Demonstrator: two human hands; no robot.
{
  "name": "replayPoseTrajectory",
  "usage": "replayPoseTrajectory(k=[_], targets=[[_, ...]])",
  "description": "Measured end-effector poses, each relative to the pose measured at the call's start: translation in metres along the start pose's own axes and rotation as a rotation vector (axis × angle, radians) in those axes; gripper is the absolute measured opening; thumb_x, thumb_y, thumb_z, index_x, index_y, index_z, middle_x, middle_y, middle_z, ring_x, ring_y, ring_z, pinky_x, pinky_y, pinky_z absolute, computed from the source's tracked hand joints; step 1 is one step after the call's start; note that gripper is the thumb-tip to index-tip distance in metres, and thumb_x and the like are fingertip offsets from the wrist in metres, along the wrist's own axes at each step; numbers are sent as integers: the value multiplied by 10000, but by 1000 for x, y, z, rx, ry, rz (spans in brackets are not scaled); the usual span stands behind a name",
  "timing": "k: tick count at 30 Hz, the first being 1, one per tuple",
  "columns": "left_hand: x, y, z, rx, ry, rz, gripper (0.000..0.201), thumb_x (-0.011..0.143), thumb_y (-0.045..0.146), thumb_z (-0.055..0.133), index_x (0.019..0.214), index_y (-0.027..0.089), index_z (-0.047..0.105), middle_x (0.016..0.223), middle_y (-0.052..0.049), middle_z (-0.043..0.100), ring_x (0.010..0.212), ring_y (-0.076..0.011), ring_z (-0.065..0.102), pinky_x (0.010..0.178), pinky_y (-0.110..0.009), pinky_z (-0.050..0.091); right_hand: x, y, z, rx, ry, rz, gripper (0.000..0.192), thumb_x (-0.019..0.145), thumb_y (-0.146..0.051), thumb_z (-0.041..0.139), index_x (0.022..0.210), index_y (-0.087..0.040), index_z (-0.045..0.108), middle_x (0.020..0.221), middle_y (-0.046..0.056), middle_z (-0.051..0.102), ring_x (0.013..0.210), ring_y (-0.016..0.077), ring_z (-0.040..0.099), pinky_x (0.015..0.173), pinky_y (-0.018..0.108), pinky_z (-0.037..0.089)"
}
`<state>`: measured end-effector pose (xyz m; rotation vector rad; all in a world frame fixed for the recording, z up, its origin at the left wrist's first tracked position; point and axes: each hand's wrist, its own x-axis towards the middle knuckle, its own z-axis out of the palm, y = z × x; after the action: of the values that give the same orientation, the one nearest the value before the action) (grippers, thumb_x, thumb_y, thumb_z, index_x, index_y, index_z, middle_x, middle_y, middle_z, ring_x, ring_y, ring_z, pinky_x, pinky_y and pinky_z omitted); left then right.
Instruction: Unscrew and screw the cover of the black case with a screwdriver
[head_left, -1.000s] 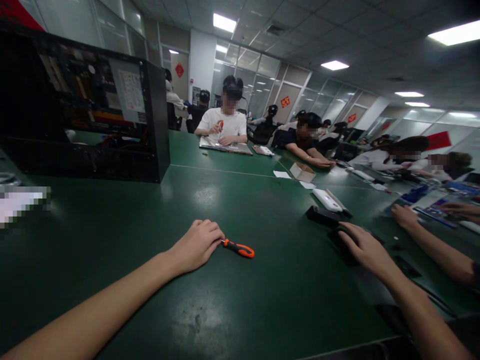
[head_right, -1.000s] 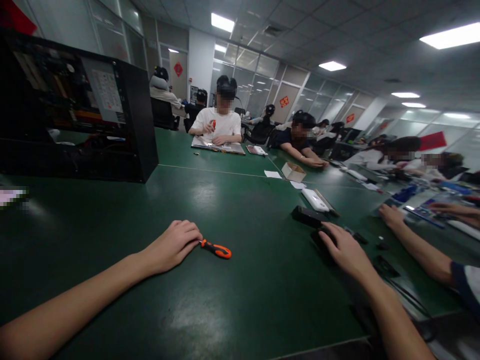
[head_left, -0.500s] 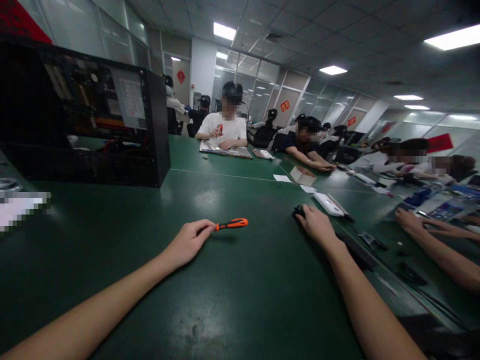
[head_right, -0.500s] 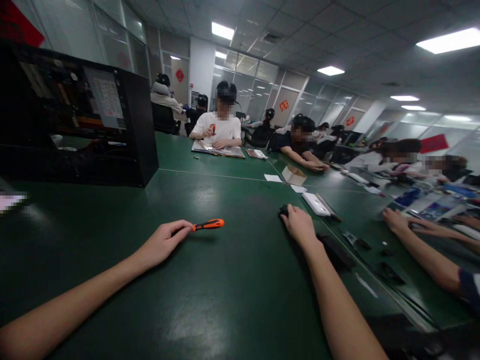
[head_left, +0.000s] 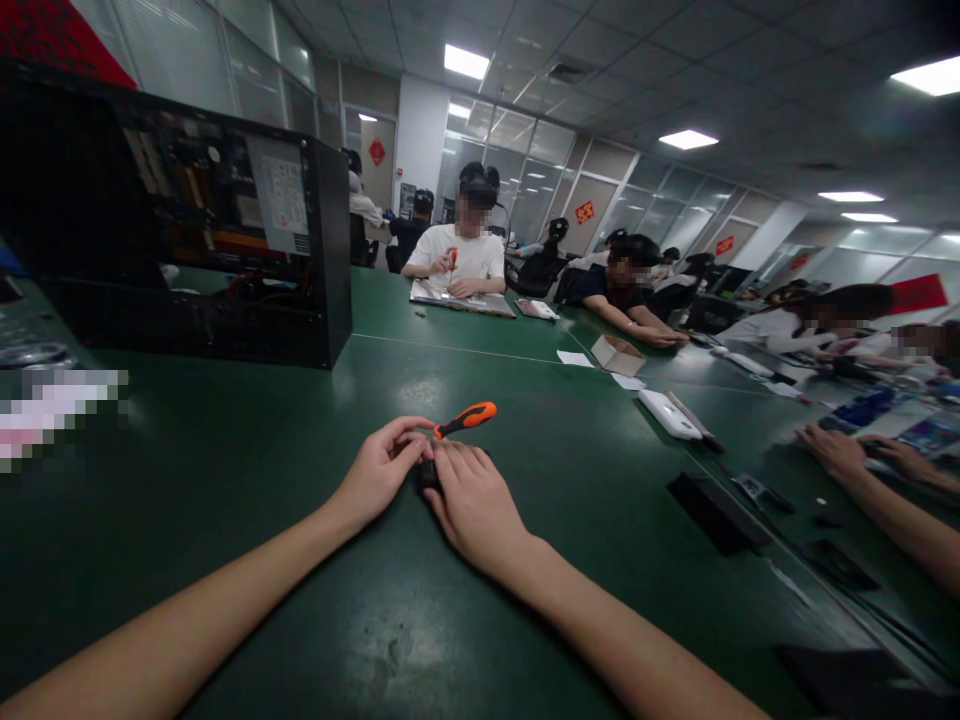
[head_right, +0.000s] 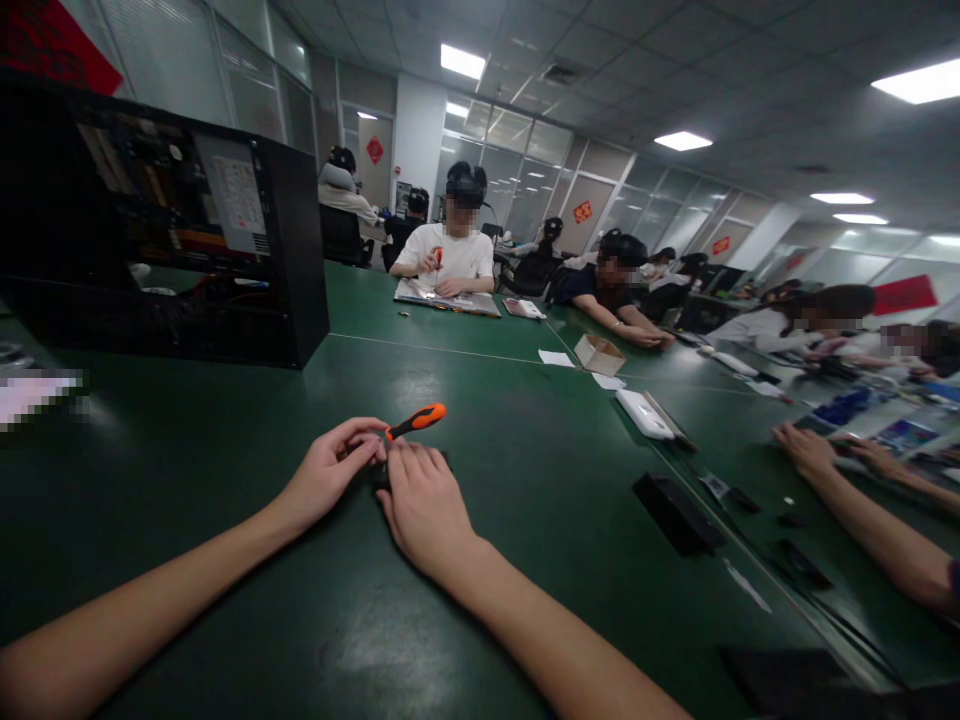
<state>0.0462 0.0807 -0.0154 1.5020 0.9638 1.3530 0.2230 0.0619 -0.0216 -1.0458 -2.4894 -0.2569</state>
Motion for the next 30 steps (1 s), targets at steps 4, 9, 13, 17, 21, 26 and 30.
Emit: replayPoseTrajectory(k=[4,9,13,17,21,26,30], targets=[[-3,7,1,20,66,40,225,893,305,650,1063,163,690,885,-44,728,854,-197,686,842,-311,527,8,-8,-4,237,35,7,506,970,-252,522,1429,-41,476,1423,217,553,1361,304,478,1162,489,386],[-6,9,4,121,55,81,185,916,296,641,1032,167,706,881,-45,746,865,-208,703,857,-323,529,5,24,-11,659,280,209,342,964,-327,558,1263,-175,621,1300,136,656,1261,248,587,1111,432,441],[-8,9,7,264,-50,109,168,947,281,607,1025,187,722,883,-31,750,873,-198,697,858,-308,509,1,37,-4,984,348,437,315,929,-440,618,1107,-186,676,1122,104,728,1060,241,687,988,407,515],[-9,9,6,341,-85,142,175,962,278,588,1039,198,723,909,-31,760,883,-200,701,853,-310,504,2,29,1,1243,414,543,325,876,-490,677,1000,-191,647,958,55,725,900,196,691,870,345,546],[-9,8,6,382,-98,180,182,964,281,584,1058,198,717,941,-50,762,912,-217,705,875,-340,508,9,28,-18,1303,428,466,321,896,-444,659,1095,-212,562,969,37,706,769,144,670,759,301,553],[-7,9,7,497,-185,238,244,861,276,723,1095,210,714,1127,-75,729,1087,-258,655,987,-386,479,39,47,-89,992,357,259,358,907,-336,624,1207,-236,457,897,-4,663,686,125,628,627,252,495],[-5,13,6,522,-265,165,279,861,285,719,1132,221,719,1146,-69,737,1052,-255,678,961,-380,499,67,49,-150,577,-22,0,180,821,-171,630,985,-193,560,799,-28,635,687,108,572,643,224,424]])
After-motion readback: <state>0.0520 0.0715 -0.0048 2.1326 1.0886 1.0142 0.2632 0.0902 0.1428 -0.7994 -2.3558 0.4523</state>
